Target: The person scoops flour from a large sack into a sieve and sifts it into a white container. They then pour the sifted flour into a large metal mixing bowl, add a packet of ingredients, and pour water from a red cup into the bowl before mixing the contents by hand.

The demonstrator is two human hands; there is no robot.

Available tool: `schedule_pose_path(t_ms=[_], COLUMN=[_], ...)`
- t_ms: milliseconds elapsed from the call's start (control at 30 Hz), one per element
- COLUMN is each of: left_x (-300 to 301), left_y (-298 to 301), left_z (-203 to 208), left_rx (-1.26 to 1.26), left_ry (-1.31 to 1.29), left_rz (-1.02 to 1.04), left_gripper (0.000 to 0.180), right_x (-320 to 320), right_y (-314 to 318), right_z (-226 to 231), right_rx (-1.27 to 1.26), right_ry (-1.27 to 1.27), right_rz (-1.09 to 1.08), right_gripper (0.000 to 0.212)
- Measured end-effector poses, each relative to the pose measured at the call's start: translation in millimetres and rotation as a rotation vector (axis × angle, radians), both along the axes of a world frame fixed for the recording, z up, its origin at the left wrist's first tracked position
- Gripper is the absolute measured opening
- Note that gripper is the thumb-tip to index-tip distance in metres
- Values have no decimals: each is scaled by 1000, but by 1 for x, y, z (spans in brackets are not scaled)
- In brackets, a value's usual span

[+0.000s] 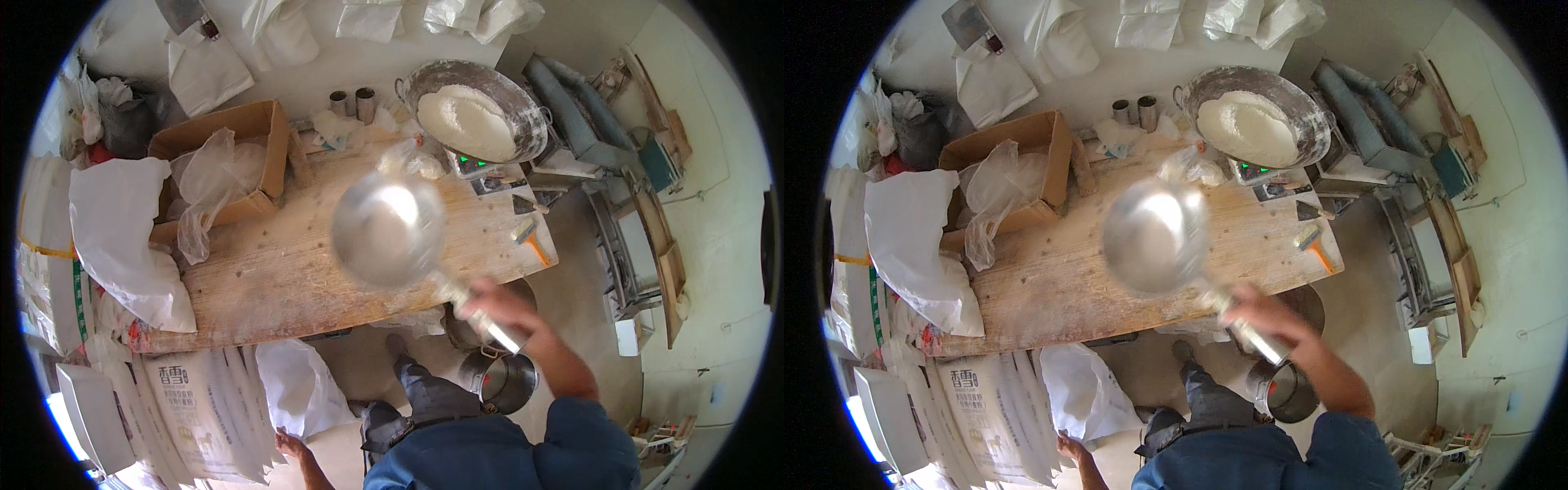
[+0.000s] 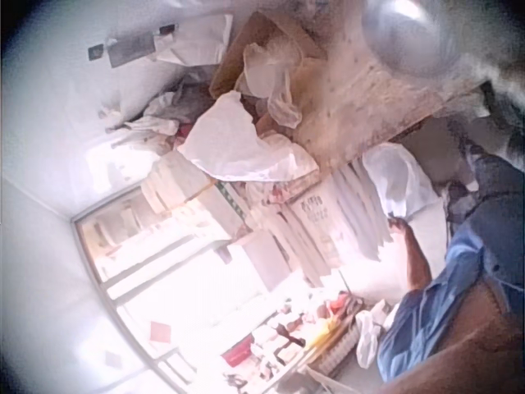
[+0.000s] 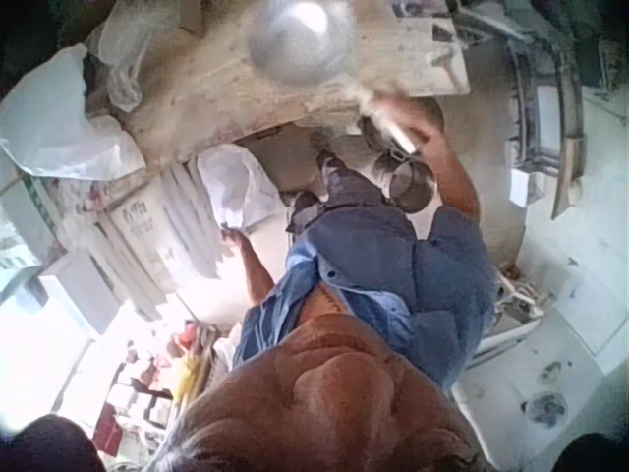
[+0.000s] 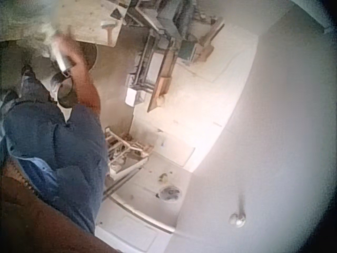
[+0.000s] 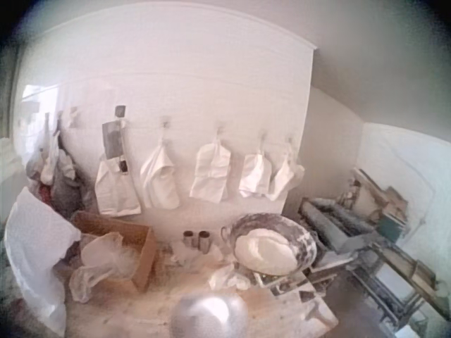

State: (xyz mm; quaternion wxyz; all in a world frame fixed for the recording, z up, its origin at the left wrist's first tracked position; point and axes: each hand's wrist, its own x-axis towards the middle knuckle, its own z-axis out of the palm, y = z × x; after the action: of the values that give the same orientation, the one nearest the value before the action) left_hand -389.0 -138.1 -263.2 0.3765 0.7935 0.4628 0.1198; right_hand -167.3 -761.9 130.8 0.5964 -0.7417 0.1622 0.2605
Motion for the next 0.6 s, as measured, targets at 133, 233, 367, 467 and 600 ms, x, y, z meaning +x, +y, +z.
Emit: schedule_pose_path(t_ms=[133, 233, 367, 467, 600], left_x=[8, 14, 14, 10, 6], left_y=[-11, -21, -28, -26, -20], left_z=[1, 2, 3, 2, -3], left_rx=[61, 80, 152, 88, 89], left_ry=[79, -25, 81, 51, 146], left_rz=[19, 140, 250, 293, 289], left_gripper=[44, 45, 47, 48, 58], right_x=[79, 152, 231, 251, 258], right_y=[-113, -190, -262, -276, -274], right_z=[44, 34, -3, -35, -54], right_rx=[-169, -450, -597, -238, 149], right_ry=[-158, -257, -172, -239, -227], right_rz=[-374, -543, -611, -716, -668], right_gripper=[37, 33, 27, 27, 14])
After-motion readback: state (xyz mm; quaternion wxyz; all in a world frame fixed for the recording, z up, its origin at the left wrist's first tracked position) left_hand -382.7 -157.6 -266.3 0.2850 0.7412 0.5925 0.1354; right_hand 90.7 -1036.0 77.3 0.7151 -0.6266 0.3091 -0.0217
